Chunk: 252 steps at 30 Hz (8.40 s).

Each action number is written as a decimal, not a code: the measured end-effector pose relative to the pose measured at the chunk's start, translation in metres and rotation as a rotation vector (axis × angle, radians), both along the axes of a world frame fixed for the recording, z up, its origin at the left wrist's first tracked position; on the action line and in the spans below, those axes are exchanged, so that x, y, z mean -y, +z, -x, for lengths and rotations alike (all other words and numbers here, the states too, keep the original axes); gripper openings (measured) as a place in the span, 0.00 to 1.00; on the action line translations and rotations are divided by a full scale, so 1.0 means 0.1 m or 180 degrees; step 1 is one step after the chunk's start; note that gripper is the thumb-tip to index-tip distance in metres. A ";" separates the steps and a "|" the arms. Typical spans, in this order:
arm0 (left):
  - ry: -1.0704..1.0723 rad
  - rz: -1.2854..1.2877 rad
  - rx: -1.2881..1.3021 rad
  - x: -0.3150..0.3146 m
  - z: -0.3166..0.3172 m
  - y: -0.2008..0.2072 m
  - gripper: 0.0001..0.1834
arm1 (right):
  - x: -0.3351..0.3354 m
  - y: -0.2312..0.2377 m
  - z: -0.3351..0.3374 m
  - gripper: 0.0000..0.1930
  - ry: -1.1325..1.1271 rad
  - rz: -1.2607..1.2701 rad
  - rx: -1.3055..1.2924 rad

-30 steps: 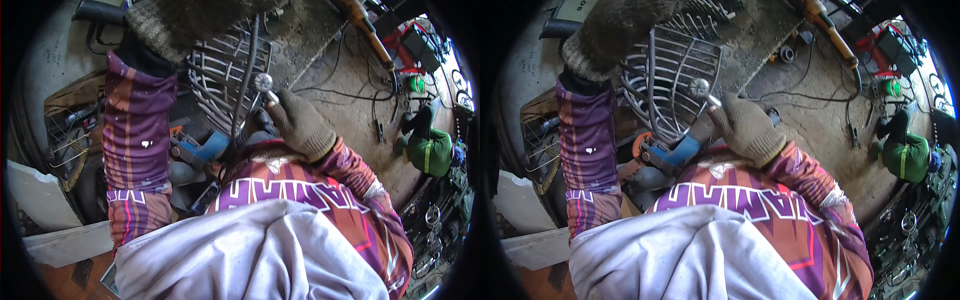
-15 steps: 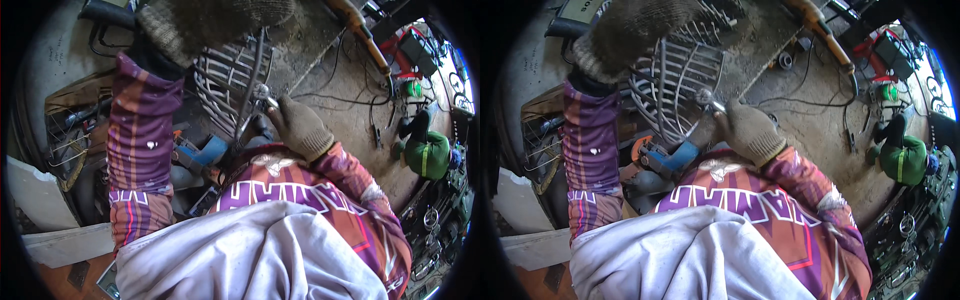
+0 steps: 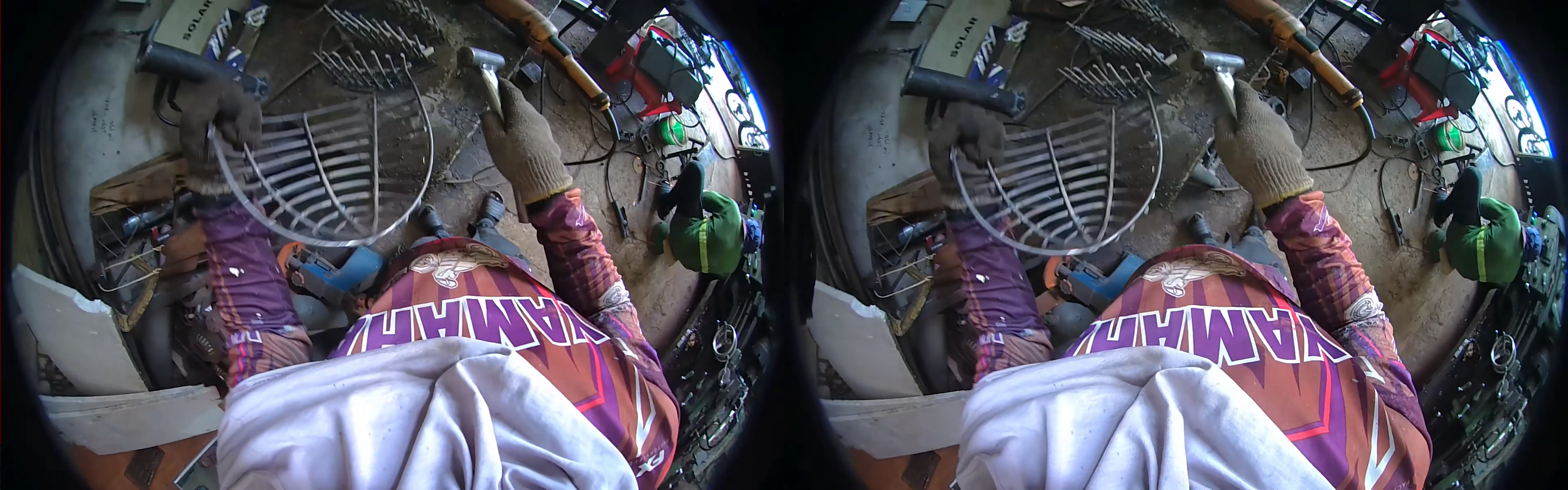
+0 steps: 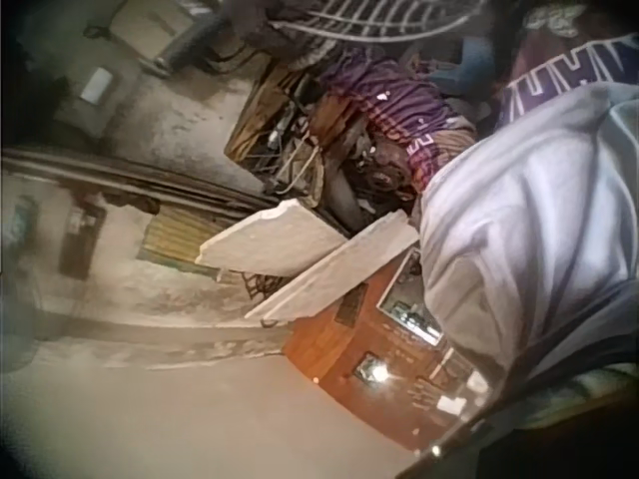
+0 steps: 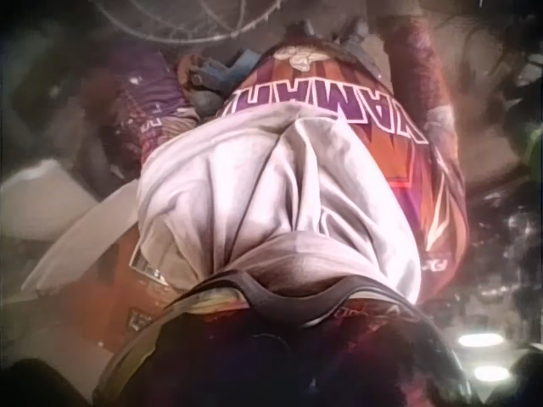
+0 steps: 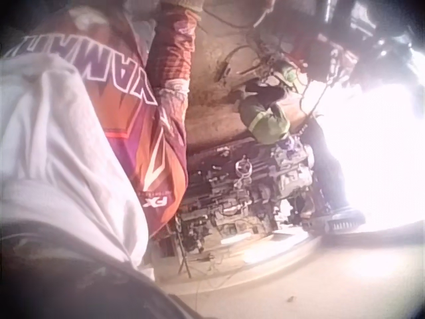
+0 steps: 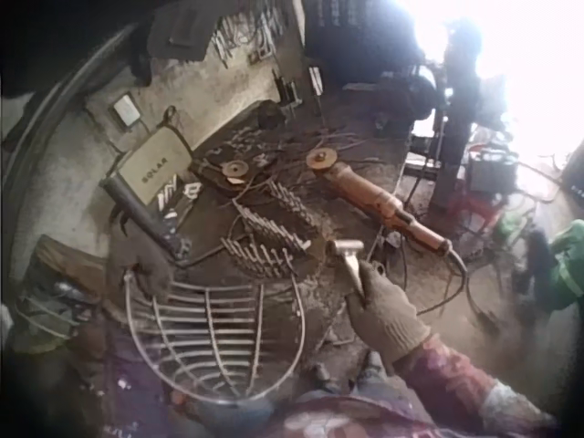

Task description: The person hammers a metal wire basket frame on a workbench. They hold the frame with one gloved hand and strike the metal ribs repeatedly with a hammer to shape it.

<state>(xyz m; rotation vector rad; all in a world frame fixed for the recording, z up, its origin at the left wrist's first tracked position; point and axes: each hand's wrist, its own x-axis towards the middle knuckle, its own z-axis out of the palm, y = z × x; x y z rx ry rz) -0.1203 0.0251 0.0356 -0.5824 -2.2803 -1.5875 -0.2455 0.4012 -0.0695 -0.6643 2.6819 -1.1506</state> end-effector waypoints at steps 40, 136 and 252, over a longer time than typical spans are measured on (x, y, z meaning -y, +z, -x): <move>0.2173 -0.0152 0.1223 -1.22 -0.95 0.84 0.25 | 0.30 1.23 -0.29 0.22 0.1189 0.3081 0.3070; -0.0702 0.0832 0.1122 -0.54 0.64 0.31 0.20 | -0.02 -0.33 -1.32 0.21 0.1271 0.0618 0.1244; 0.0126 0.2433 0.0204 -0.97 -0.24 0.97 0.19 | 0.33 0.99 -0.18 0.18 0.1022 0.3235 0.3414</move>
